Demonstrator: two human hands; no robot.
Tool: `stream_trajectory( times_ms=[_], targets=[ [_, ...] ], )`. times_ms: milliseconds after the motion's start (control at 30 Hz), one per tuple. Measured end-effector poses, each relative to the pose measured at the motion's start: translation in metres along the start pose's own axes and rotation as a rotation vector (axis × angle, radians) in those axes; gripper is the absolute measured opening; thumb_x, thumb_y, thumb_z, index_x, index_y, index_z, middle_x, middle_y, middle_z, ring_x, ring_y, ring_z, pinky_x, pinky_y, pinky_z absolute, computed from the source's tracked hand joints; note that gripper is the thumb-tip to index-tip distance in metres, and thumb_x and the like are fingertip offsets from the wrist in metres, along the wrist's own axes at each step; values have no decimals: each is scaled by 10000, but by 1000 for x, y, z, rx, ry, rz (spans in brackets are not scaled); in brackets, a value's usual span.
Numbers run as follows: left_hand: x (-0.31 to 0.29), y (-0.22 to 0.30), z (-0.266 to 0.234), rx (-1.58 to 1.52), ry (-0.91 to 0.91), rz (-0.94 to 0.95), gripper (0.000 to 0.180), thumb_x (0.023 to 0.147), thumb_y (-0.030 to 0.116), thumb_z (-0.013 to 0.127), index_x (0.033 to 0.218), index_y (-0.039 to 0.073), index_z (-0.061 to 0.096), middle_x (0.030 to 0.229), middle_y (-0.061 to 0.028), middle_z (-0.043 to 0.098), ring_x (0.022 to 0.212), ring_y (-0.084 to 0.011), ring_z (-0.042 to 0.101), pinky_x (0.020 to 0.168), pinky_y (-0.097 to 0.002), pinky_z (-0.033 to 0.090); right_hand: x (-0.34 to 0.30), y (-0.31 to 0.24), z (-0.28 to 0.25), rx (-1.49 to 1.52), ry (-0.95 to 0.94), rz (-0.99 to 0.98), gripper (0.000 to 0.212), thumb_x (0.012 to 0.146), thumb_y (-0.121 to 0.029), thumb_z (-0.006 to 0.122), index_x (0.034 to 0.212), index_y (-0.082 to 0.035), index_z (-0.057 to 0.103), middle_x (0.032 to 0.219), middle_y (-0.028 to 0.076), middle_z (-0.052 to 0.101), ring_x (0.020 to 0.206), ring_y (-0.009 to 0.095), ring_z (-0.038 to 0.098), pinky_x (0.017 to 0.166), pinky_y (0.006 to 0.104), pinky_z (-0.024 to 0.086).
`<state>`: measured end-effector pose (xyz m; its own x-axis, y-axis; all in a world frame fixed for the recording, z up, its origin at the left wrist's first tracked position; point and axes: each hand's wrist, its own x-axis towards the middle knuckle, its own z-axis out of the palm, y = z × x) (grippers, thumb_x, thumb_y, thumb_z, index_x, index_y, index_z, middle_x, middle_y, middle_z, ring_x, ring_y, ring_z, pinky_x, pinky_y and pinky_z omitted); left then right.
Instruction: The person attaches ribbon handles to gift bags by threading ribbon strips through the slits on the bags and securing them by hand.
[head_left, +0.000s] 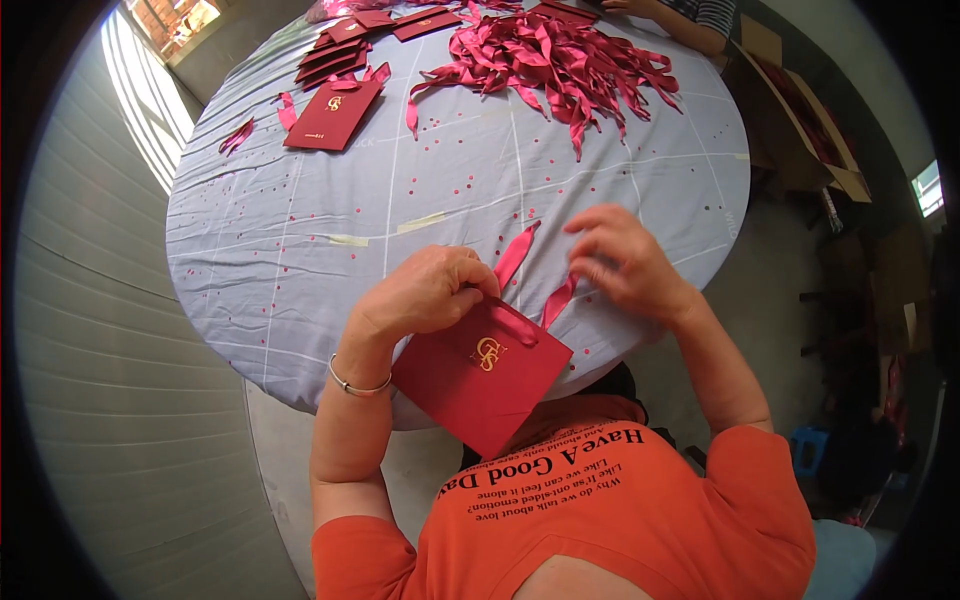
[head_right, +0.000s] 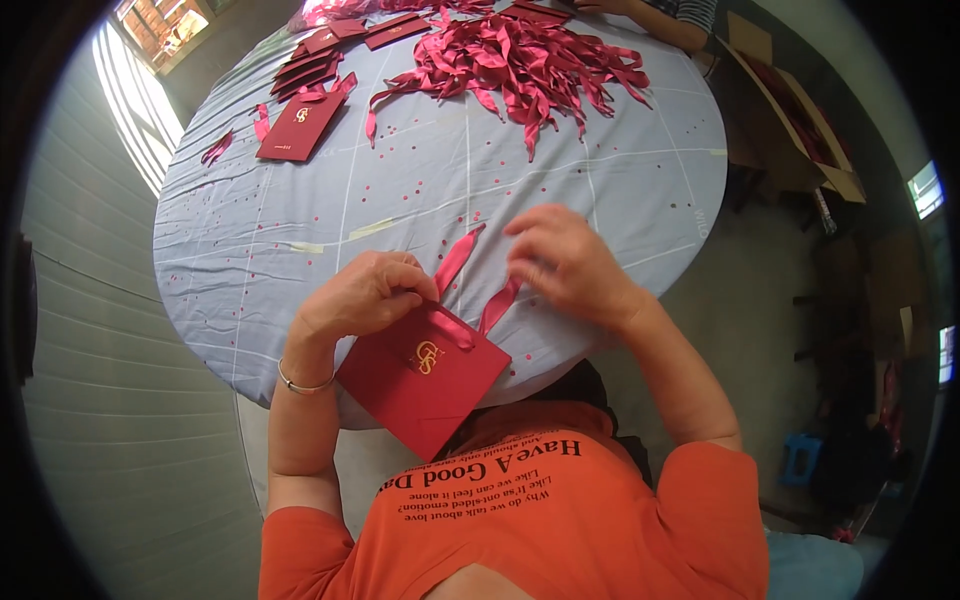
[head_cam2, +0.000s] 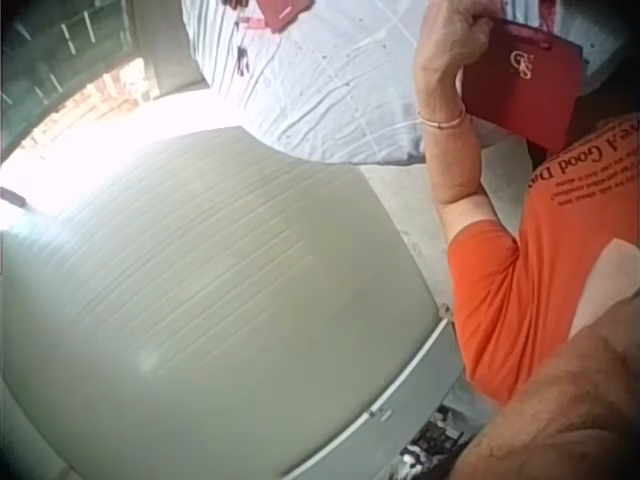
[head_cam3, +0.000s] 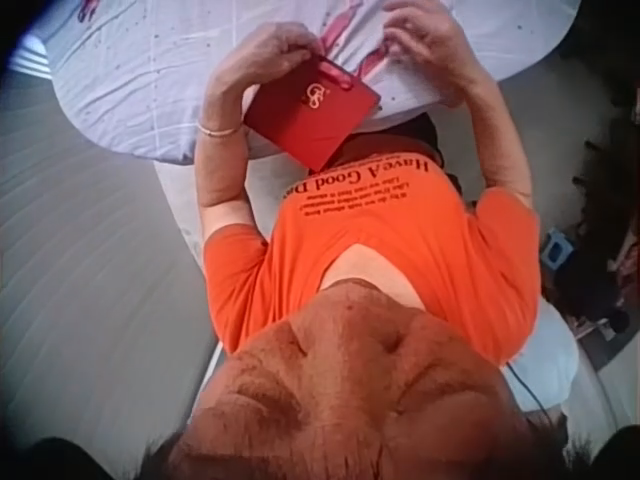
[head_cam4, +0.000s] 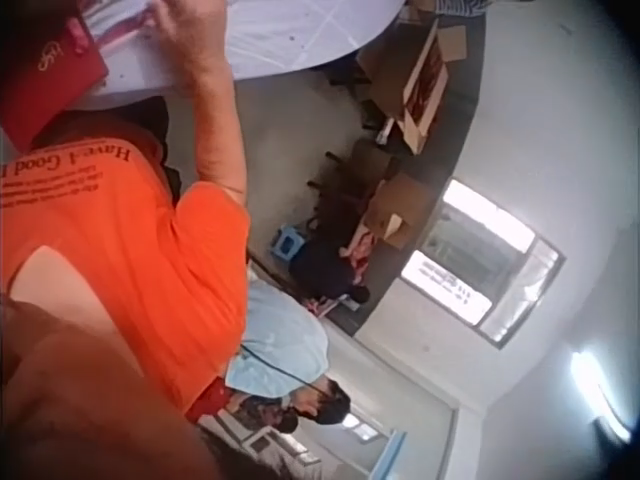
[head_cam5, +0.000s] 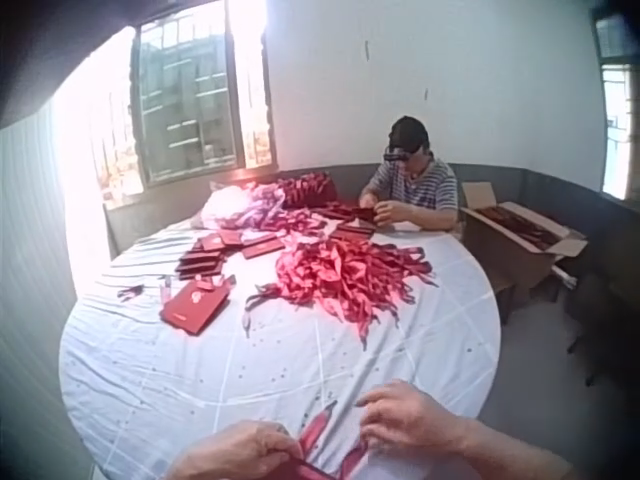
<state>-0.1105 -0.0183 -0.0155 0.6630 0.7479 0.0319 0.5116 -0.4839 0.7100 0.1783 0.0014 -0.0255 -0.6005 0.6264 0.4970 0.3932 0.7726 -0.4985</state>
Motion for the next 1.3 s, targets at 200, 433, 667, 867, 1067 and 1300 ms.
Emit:
stream_trajectory(
  times_ms=[200,433,667,867,1067,1300],
  targets=[
    [1,0,-4,16,-14,-28,179,771,-33,635,913,49,706,857,-98,669,778,-250,648,699,-330,509,-10,28,-20,24,201,292,98,828,-38,707,878,-4,630,1017,110,658,946,242,624,830,319,496],
    [-6,5,-22,-256,45,-246,139,792,-33,640,912,4,702,850,-50,699,766,-120,632,695,-272,507,-42,-37,-9,250,18,512,149,818,-99,743,922,-35,658,1014,92,669,963,180,627,825,318,501],
    [-2,-10,-29,-1005,611,-309,182,854,-2,654,1034,1,681,831,-20,673,712,-78,590,587,-198,460,-15,-89,27,609,258,241,436,847,-207,716,1214,-19,576,948,185,681,898,267,681,743,344,527],
    [16,23,-36,-1033,973,-189,398,875,11,649,1258,18,544,1112,-92,632,922,-178,667,727,-270,532,71,-51,9,143,510,-10,345,861,1,605,1206,9,587,1034,176,679,923,315,668,809,396,530],
    [-12,-24,-46,-561,1433,-267,384,914,64,610,1282,16,509,1102,-73,613,905,-133,592,813,-282,479,74,-44,51,-676,148,-162,239,801,-152,590,973,11,618,867,128,603,790,247,581,686,370,482],
    [14,1,-18,95,502,-368,184,852,90,657,1009,-1,683,864,-105,695,830,-176,635,743,-309,495,52,-9,26,82,-4,-24,194,773,-239,745,888,-96,681,851,89,665,795,291,642,745,400,525]
  ],
)
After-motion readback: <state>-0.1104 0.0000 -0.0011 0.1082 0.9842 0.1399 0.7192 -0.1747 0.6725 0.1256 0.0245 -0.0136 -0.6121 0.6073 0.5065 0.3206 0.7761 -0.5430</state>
